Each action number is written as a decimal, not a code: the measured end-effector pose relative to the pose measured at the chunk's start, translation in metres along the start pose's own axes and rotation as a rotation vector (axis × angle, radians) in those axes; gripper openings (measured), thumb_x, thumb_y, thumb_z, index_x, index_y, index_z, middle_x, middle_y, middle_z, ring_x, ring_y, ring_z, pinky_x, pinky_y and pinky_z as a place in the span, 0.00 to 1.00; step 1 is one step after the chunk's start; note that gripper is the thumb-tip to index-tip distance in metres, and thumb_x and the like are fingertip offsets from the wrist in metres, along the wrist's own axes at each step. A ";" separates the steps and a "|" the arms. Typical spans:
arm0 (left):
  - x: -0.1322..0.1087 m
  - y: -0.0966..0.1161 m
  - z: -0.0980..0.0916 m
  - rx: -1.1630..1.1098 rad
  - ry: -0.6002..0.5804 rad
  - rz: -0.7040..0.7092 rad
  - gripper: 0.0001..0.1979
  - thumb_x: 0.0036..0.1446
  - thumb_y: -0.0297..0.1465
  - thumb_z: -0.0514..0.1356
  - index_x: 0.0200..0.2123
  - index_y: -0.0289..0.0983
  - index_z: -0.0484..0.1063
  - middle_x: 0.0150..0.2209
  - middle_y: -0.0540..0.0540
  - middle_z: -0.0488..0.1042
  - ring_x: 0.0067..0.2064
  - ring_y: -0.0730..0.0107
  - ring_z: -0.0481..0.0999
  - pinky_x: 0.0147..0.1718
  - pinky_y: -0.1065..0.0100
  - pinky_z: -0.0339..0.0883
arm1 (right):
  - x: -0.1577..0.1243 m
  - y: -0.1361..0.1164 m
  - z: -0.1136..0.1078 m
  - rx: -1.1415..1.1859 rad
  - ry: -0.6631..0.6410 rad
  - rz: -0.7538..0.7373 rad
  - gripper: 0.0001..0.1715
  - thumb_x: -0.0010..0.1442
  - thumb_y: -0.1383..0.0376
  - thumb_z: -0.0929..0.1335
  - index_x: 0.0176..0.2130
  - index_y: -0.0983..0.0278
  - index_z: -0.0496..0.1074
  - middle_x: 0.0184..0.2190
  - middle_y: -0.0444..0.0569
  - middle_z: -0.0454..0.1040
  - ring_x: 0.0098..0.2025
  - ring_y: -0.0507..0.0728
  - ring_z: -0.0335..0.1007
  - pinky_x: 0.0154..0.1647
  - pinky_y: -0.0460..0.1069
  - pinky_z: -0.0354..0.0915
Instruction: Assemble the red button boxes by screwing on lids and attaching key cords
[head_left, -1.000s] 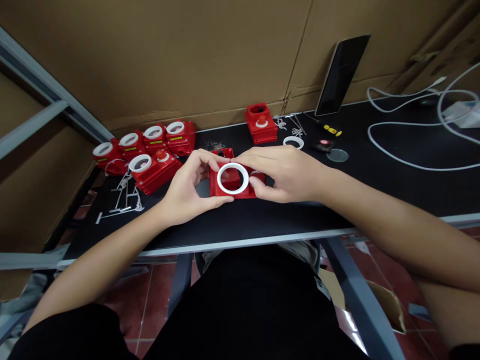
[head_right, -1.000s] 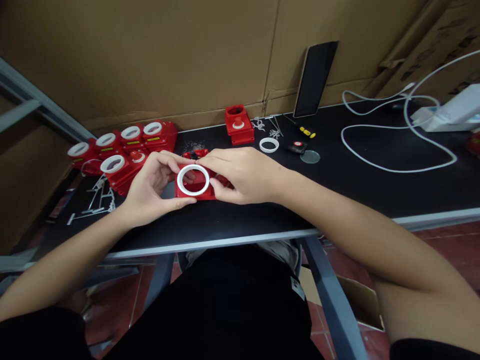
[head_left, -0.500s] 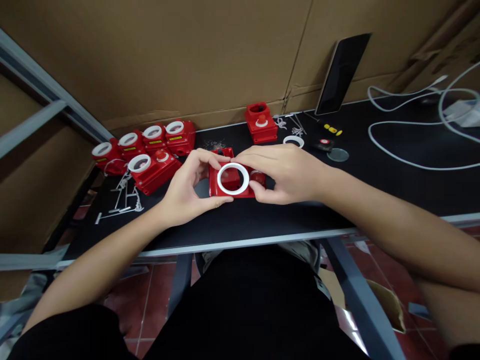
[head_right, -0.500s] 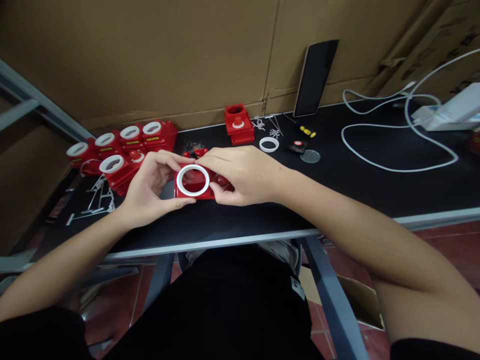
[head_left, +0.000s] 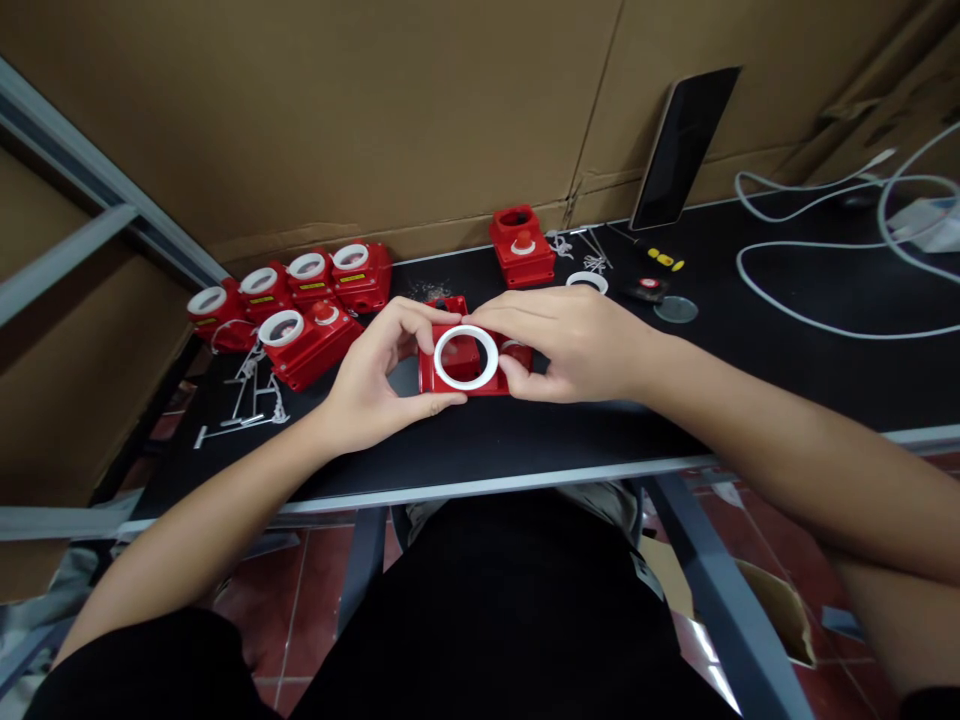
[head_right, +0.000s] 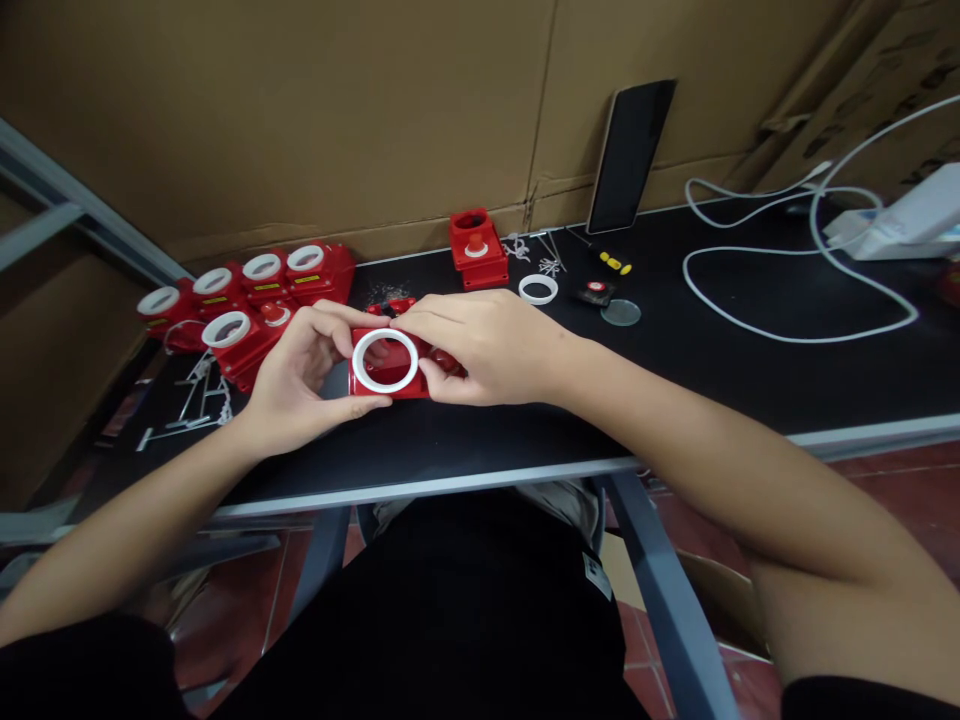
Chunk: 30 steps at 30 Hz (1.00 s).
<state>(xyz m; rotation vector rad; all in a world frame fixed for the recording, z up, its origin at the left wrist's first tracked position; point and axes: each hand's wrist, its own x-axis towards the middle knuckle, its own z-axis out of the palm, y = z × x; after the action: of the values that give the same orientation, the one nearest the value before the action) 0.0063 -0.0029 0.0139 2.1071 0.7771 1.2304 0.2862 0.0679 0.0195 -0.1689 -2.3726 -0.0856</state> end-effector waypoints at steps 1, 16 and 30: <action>0.000 0.000 0.000 0.003 0.001 -0.006 0.29 0.58 0.39 0.86 0.47 0.43 0.70 0.62 0.36 0.82 0.66 0.50 0.85 0.63 0.52 0.85 | 0.000 0.000 0.000 -0.008 0.000 0.006 0.20 0.75 0.66 0.66 0.60 0.68 0.80 0.53 0.59 0.88 0.47 0.63 0.87 0.46 0.54 0.80; 0.000 0.000 0.000 0.005 -0.002 -0.006 0.33 0.56 0.41 0.87 0.51 0.44 0.70 0.62 0.37 0.82 0.65 0.49 0.86 0.61 0.53 0.86 | -0.001 0.001 -0.004 0.014 -0.047 0.003 0.23 0.76 0.63 0.66 0.63 0.68 0.78 0.54 0.58 0.87 0.48 0.63 0.87 0.48 0.54 0.79; 0.000 0.001 0.000 -0.006 -0.016 0.016 0.31 0.57 0.37 0.87 0.50 0.44 0.70 0.62 0.38 0.82 0.65 0.50 0.86 0.62 0.53 0.85 | 0.000 0.004 -0.002 -0.074 -0.028 -0.018 0.21 0.83 0.64 0.63 0.60 0.66 0.82 0.51 0.55 0.89 0.46 0.61 0.87 0.45 0.53 0.76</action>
<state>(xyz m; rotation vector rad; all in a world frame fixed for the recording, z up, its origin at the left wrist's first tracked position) 0.0066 -0.0037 0.0147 2.1198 0.7502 1.2209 0.2880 0.0713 0.0205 -0.1848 -2.4007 -0.1806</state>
